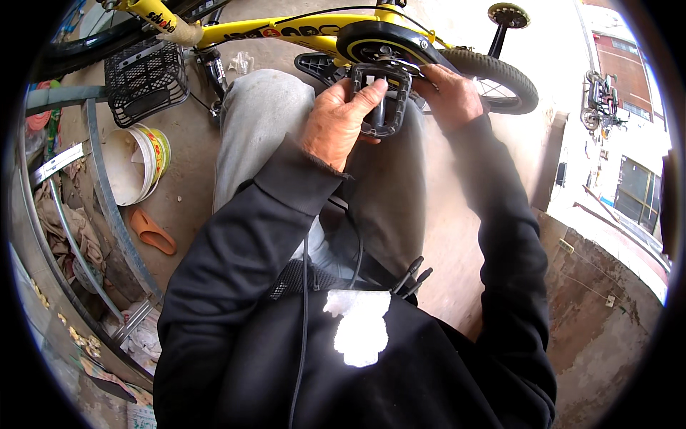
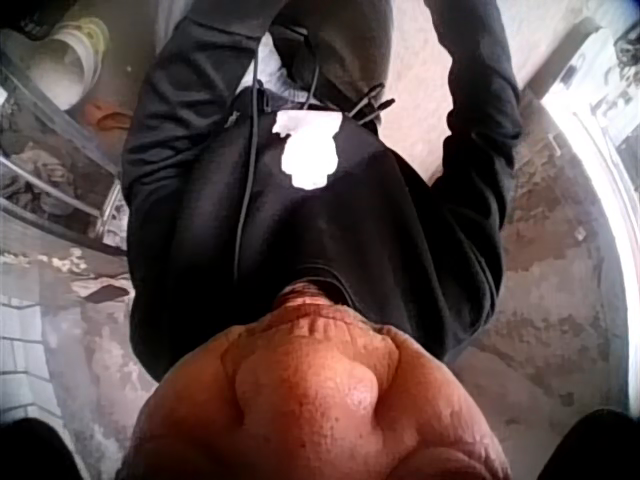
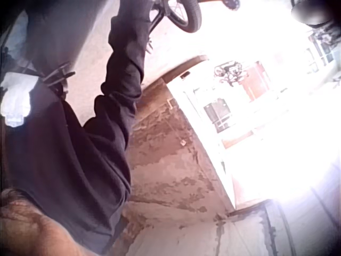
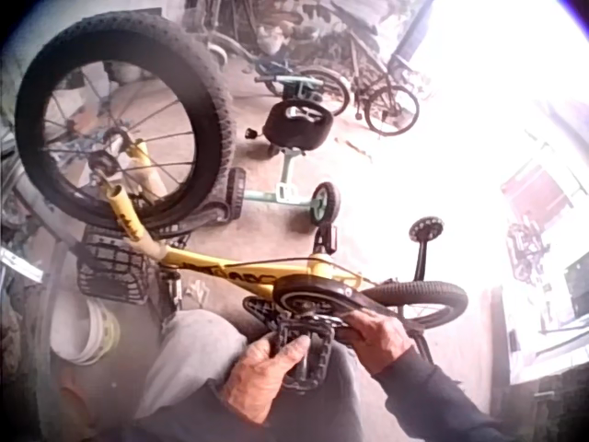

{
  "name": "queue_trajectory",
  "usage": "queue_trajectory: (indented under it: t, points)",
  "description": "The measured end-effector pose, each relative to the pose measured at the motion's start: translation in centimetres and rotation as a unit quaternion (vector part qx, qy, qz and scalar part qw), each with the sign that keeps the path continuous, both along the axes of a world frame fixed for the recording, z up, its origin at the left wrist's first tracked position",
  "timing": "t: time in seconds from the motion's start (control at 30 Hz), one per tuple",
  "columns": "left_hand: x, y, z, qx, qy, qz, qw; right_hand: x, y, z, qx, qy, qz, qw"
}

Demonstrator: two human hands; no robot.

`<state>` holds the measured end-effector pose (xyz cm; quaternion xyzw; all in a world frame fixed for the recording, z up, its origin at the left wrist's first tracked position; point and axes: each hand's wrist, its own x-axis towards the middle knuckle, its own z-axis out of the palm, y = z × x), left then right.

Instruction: The person is repairing a yellow bicycle by removing a pedal from the crank arm using a wrench. They loosen the bolt, remove the pedal, and then reattach it, tightening the bolt to secure it in place.

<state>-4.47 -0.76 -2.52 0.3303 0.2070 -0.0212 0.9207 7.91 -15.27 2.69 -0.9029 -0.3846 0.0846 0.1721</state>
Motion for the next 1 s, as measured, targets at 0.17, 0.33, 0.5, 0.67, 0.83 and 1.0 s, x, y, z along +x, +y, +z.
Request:
queue_trajectory:
  t: [0.17,0.33,0.5,0.67,0.83,1.0]
  points:
    - [0.1,-0.1,0.4,-0.013,-0.009,-0.018,1.000,0.3,-0.8,-1.9,0.053,0.022,-0.008,0.998]
    - [0.2,-0.2,0.1,-0.008,-0.017,-0.020,1.000,0.6,-0.9,-3.4,0.033,-0.010,-0.006,0.999]
    - [0.1,0.0,0.3,-0.045,-0.026,-0.015,0.999,0.7,-0.3,-6.2,0.058,0.022,-0.017,0.998]
    - [-0.1,0.3,0.1,-0.036,-0.016,-0.009,0.999,0.1,1.0,-7.7,0.051,0.169,-0.016,0.984]
    - [-0.1,0.6,0.1,-0.030,-0.007,-0.015,0.999,1.0,1.6,-10.0,0.018,0.224,-0.003,0.974]
    - [-0.3,1.0,-0.1,-0.040,-0.044,-0.014,0.998,0.2,3.7,-8.4,-0.102,0.116,0.026,0.988]
